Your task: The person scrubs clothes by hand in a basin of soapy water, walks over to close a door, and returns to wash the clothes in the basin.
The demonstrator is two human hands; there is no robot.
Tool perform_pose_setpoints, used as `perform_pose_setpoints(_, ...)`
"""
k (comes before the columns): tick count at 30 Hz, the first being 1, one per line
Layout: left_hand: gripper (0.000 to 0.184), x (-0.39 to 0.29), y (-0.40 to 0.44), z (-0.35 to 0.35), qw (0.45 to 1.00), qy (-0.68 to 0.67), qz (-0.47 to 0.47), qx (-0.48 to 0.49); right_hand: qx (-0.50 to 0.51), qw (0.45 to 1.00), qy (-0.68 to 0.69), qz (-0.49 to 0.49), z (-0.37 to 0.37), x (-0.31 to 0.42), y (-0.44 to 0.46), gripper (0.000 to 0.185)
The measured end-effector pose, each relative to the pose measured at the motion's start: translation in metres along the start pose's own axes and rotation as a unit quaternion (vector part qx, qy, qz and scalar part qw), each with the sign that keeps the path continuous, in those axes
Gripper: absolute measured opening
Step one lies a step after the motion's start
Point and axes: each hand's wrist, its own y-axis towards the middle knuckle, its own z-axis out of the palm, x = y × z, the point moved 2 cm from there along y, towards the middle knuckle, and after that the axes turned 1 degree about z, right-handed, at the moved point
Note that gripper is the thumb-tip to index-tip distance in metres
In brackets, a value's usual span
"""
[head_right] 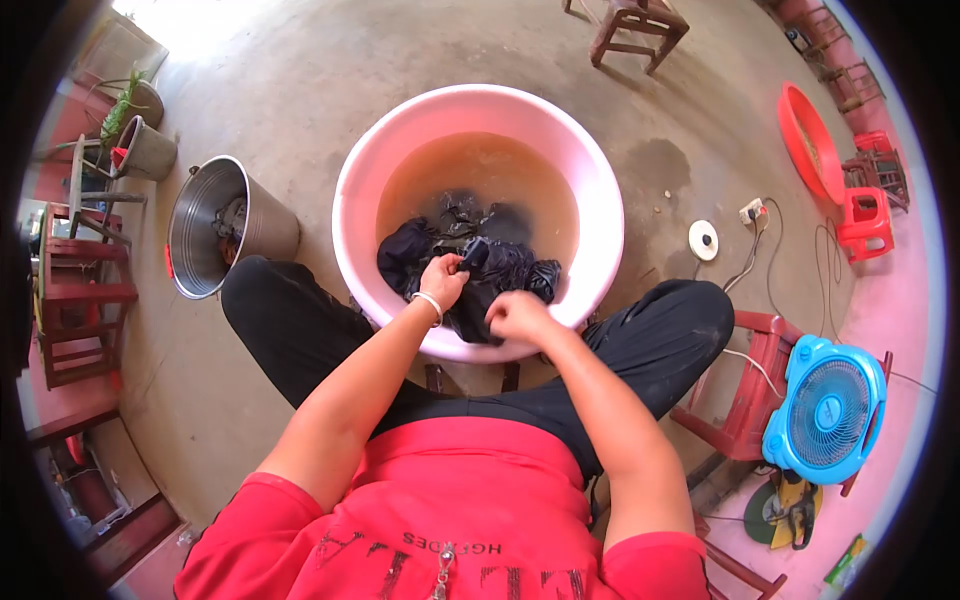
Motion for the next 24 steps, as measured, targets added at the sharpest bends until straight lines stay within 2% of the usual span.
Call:
perform_pose_setpoints(1,0.031,-0.017,-0.010,-0.010,0.993,0.077,0.067,-0.060,-0.073,0.997,-0.007,0.034,-0.009,-0.008,0.009,0.033)
perform_pose_setpoints(2,0.023,-0.020,-0.012,-0.012,0.982,0.070,0.143,-0.102,-0.114,0.990,-0.040,0.074,-0.019,-0.010,0.016,0.041)
perform_pose_setpoints(3,0.023,-0.024,-0.012,-0.015,0.981,0.075,0.148,-0.099,-0.154,0.979,-0.072,0.114,-0.027,-0.011,0.022,0.050)
perform_pose_setpoints(4,0.022,-0.034,-0.013,-0.019,0.989,-0.078,0.117,-0.037,-0.160,0.978,-0.066,0.115,-0.029,-0.012,0.027,0.050)
perform_pose_setpoints(5,0.021,-0.044,-0.015,-0.023,0.970,-0.228,0.082,0.027,-0.219,0.972,-0.066,0.053,-0.031,-0.010,0.034,0.057)
perform_pose_setpoints(6,0.022,-0.066,-0.026,-0.035,0.958,-0.256,0.087,0.095,-0.275,0.959,-0.066,-0.010,-0.034,-0.007,0.039,0.066)
perform_pose_setpoints(7,0.022,-0.082,-0.034,-0.046,0.959,-0.250,0.091,0.097,-0.281,0.958,-0.062,-0.011,-0.042,0.001,0.043,0.066)
perform_pose_setpoints(9,0.021,-0.110,-0.051,-0.064,0.930,-0.274,0.174,0.172,-0.196,0.970,-0.057,-0.130,-0.052,0.031,0.046,0.073)
perform_pose_setpoints(10,0.020,-0.122,-0.058,-0.076,0.923,-0.292,0.153,0.200,-0.219,0.959,-0.039,-0.174,-0.054,0.042,0.047,0.058)
perform_pose_setpoints(11,0.017,-0.128,-0.061,-0.089,0.920,-0.297,0.137,0.215,-0.222,0.958,-0.033,-0.177,-0.059,0.048,0.044,0.058)
perform_pose_setpoints(13,0.016,-0.147,-0.068,-0.113,0.910,-0.327,0.153,0.207,-0.017,0.998,-0.019,-0.055,-0.074,0.067,0.034,0.042)
perform_pose_setpoints(14,0.017,-0.148,-0.067,-0.122,0.921,-0.311,0.157,0.177,-0.078,0.993,0.020,-0.087,-0.074,0.062,0.030,0.031)
perform_pose_setpoints(15,0.017,-0.156,-0.070,-0.132,0.920,-0.310,0.167,0.171,-0.077,0.992,0.025,-0.092,-0.074,0.061,0.027,0.031)
perform_pose_setpoints(17,0.017,-0.162,-0.075,-0.145,0.937,-0.270,0.172,0.138,-0.224,0.964,-0.007,-0.146,-0.085,0.067,0.013,0.024)
perform_pose_setpoints(18,0.016,-0.163,-0.076,-0.149,0.942,-0.265,0.175,0.108,-0.310,0.930,-0.006,-0.197,-0.086,0.073,0.002,0.013)
perform_pose_setpoints(19,0.016,-0.157,-0.073,-0.152,0.942,-0.278,0.172,0.079,-0.304,0.931,-0.002,-0.202,-0.085,0.078,-0.008,0.013)
perform_pose_setpoints(21,0.016,-0.139,-0.070,-0.153,0.921,-0.356,0.148,0.052,-0.441,0.863,-0.037,-0.244,-0.088,0.092,-0.036,0.007)
perform_pose_setpoints(22,0.016,-0.128,-0.069,-0.149,0.908,-0.400,0.115,0.041,-0.452,0.849,-0.049,-0.271,-0.088,0.099,-0.049,0.007)
perform_pose_setpoints(23,0.016,-0.119,-0.071,-0.145,0.888,-0.454,0.057,0.046,-0.421,0.852,-0.048,-0.306,-0.086,0.105,-0.061,0.006)
perform_pose_setpoints(24,0.016,-0.117,-0.075,-0.136,0.862,-0.500,0.034,0.073,-0.336,0.901,-0.015,-0.274,-0.070,0.100,-0.065,0.010)
